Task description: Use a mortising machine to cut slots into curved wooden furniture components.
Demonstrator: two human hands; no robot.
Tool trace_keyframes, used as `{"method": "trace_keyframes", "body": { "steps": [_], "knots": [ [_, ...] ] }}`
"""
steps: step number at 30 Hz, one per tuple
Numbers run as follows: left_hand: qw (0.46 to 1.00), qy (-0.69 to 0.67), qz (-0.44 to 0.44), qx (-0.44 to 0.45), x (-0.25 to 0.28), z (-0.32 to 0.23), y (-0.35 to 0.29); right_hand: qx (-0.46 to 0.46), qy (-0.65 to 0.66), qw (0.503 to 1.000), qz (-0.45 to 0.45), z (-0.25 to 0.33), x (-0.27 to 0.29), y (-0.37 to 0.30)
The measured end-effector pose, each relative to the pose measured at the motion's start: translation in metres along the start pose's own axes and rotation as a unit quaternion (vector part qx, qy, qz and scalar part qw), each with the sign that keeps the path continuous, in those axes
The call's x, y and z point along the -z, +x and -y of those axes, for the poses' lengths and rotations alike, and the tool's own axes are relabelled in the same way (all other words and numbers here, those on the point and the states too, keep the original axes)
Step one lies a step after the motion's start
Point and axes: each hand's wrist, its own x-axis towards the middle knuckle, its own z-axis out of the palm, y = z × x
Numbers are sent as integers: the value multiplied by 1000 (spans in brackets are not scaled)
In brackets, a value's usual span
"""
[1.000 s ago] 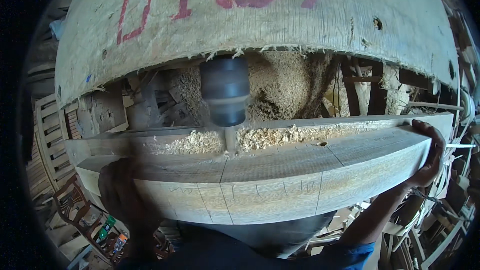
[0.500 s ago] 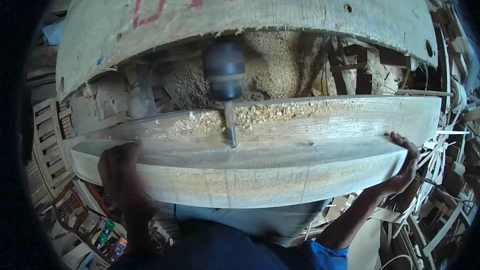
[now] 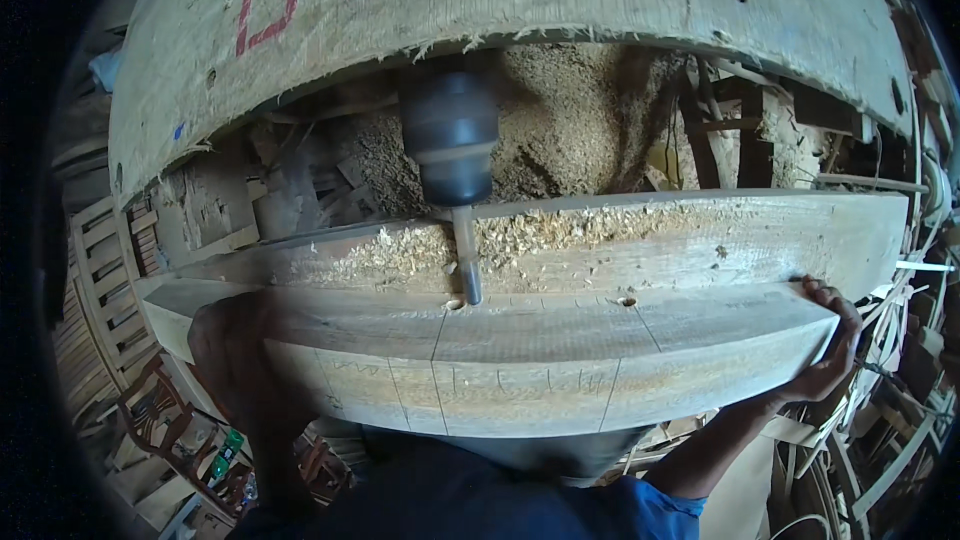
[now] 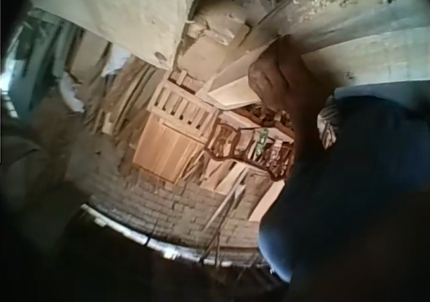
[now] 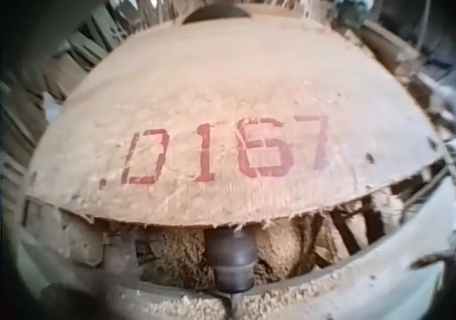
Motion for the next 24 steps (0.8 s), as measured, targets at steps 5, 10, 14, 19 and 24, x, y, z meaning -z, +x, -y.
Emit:
{"method": "trace_keyframes", "body": {
  "steps": [5,10,14,19,24],
  "knots": [
    [1000,-11,0,-5,-3,4,-2,15,5,999,35,-3,10,7],
    [1000,19,7,9,-5,3,-5,-1,11,1000,23,-4,13,13],
    [1000,-11,-1,6,-4,4,-7,28,-48,998,15,-3,12,14],
    [1000,-22,8,-2,-4,7,-10,53,-120,991,18,-4,14,13],
    [1000,-6,0,-7,-4,8,-14,62,-88,993,55,-7,17,20]
  ]
}}
